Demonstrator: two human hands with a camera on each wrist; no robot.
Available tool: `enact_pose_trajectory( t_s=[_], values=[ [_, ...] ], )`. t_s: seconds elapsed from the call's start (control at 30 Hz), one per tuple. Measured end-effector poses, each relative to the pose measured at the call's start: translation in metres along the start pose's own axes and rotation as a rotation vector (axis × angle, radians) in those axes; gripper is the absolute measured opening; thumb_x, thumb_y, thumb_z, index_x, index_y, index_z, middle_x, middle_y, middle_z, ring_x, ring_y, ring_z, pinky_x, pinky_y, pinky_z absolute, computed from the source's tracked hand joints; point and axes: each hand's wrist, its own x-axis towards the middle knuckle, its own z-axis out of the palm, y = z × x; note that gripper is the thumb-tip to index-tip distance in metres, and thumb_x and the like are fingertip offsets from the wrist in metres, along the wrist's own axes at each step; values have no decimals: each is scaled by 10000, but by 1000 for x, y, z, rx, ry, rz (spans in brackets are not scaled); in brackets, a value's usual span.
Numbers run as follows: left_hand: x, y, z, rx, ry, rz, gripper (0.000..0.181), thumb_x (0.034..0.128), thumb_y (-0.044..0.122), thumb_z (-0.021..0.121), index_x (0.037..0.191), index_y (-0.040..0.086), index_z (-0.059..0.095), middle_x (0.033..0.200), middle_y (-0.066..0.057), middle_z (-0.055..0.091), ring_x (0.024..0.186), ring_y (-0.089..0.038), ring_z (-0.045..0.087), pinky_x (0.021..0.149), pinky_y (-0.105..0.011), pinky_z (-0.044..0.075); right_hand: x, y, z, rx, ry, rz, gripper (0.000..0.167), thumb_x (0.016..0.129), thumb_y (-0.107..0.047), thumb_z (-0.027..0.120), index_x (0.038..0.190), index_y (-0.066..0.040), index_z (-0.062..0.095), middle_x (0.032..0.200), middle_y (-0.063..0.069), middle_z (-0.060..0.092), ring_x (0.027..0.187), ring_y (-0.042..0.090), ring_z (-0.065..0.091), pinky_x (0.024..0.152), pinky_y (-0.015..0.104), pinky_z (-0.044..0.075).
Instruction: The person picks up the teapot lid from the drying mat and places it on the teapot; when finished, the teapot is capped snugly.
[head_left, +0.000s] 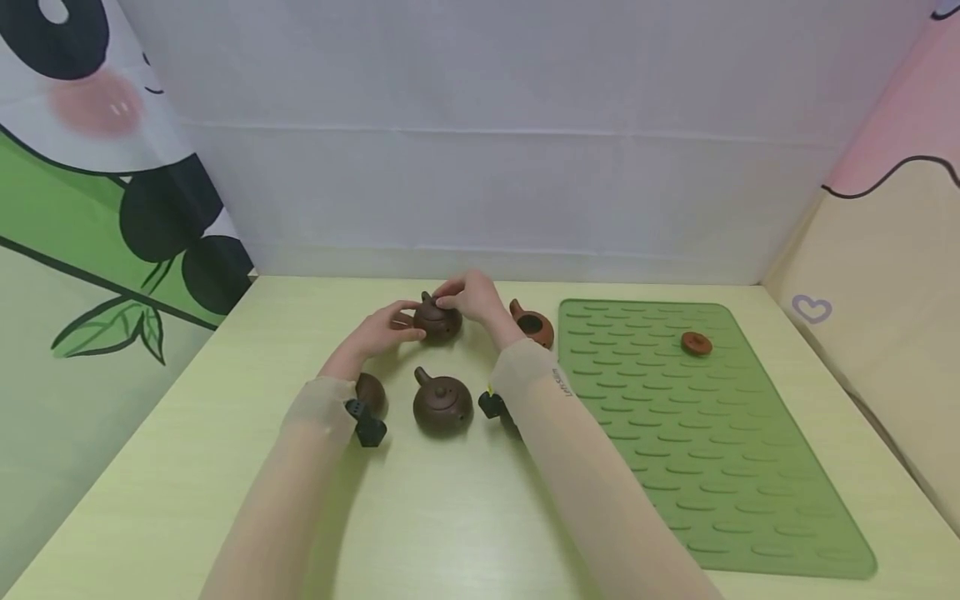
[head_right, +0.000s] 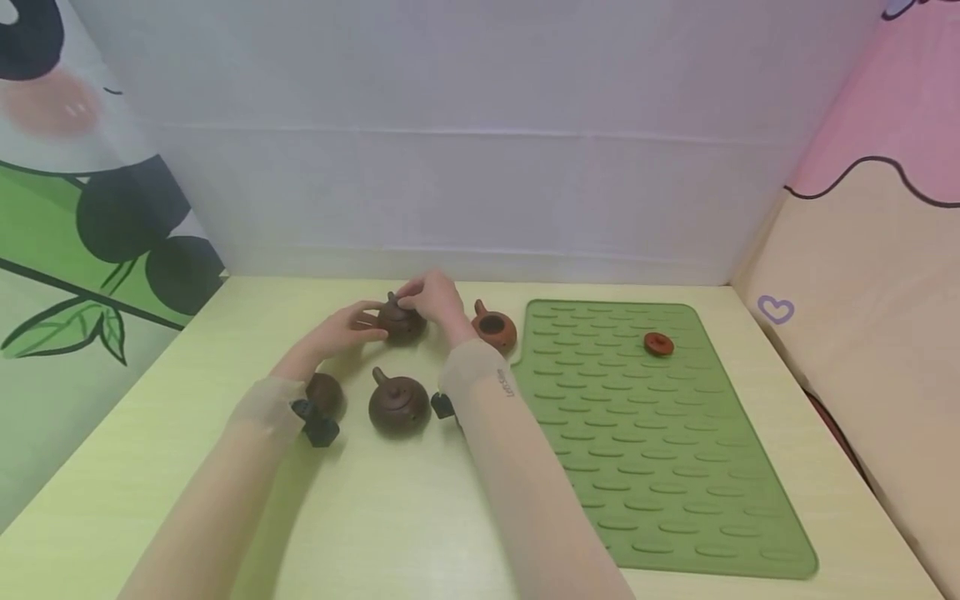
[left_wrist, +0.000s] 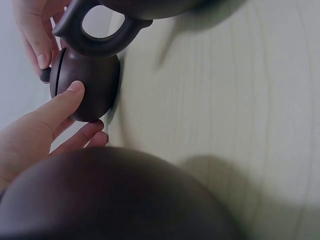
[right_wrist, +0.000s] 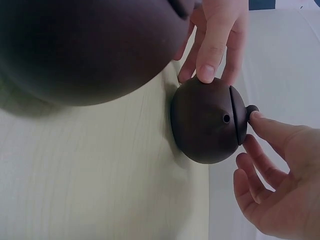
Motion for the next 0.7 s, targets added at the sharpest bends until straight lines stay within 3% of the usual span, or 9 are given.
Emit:
enact_pose_trajectory(
  t_s=[0.4, 0.7],
  values=[
    [-3, 3, -2, -12, -1, -11, 638, 979, 281, 623, 1517, 81, 344, 1417, -273, 520, 1350, -429, 483, 1143, -576, 373, -1, -2, 0, 4, -1, 2, 202, 948, -225, 672, 1121, -162, 756, 1208, 46, 716, 1238, 242, 593, 1065, 422, 487],
    [-2, 1, 0, -3, -3, -10, 637, 978, 286, 619, 1512, 74, 344, 1412, -276, 528, 1346, -423, 492, 1145, -567, 373, -2, -7, -3, 27, -10, 13, 341, 930, -211, 696, 1269, -175, 679, 1256, 97, 670, 1188, 276, 610, 972, 404, 537]
  ],
)
